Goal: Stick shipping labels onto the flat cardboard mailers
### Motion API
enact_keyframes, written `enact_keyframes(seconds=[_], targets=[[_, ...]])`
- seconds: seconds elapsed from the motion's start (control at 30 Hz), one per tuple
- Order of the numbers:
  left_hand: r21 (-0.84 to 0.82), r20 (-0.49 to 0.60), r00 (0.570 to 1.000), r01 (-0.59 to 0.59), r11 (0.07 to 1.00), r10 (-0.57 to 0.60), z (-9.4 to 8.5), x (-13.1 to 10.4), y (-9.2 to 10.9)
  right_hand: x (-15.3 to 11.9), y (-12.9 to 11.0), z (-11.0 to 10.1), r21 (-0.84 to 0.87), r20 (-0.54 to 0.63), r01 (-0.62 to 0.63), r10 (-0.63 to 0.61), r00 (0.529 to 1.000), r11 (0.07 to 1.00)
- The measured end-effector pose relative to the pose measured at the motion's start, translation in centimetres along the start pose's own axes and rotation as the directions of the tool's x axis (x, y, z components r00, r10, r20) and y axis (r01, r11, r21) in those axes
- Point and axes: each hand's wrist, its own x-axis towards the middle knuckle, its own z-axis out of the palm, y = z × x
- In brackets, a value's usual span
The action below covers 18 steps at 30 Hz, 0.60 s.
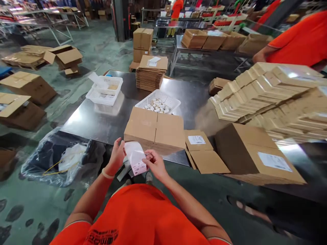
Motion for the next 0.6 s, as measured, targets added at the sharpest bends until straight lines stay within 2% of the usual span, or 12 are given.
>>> enact_keyframes(seconds=[0.07,0.13,0.27,0.37,0.43,0.5,0.6], targets=[[0.059,0.109,0.993,0.036,0.998,-0.043,-0.6,-1.1,-1.3,0.7,-0.8,0.3,0.045,-0.057,-0.015,0.017,0.998,0.999],[0.163,0.220,0.975,-0.014,0.987,-0.022,-0.8,-2.2,-2.3,1.5,-1.8,0.6,0.032,-0.045,-0.019,0.021,0.999,0.999],[0.371,0.239,0.970,-0.133,0.919,0.043,-0.2,-2.6,-2.3,2.6,-3.1,0.5,-0.056,0.007,0.014,-0.014,1.000,0.998],[0.463,0.232,0.969,-0.186,0.867,0.083,0.6,-1.8,-1.2,3.1,-3.3,-0.1,-0.177,-0.022,0.164,-0.171,0.985,0.970],[0.496,0.219,0.967,-0.223,0.839,0.128,1.3,-1.4,-0.7,3.1,-3.0,-0.3,-0.255,-0.049,0.309,-0.331,0.942,0.916],[0.505,0.206,0.967,-0.237,0.830,0.151,2.0,-1.1,-0.2,2.8,-2.6,-0.2,-0.327,-0.070,0.435,-0.480,0.874,0.839],[0.491,0.164,0.976,-0.207,0.846,0.143,2.6,-0.7,0.2,2.4,-2.1,-0.1,-0.443,-0.063,0.522,-0.606,0.793,0.729]])
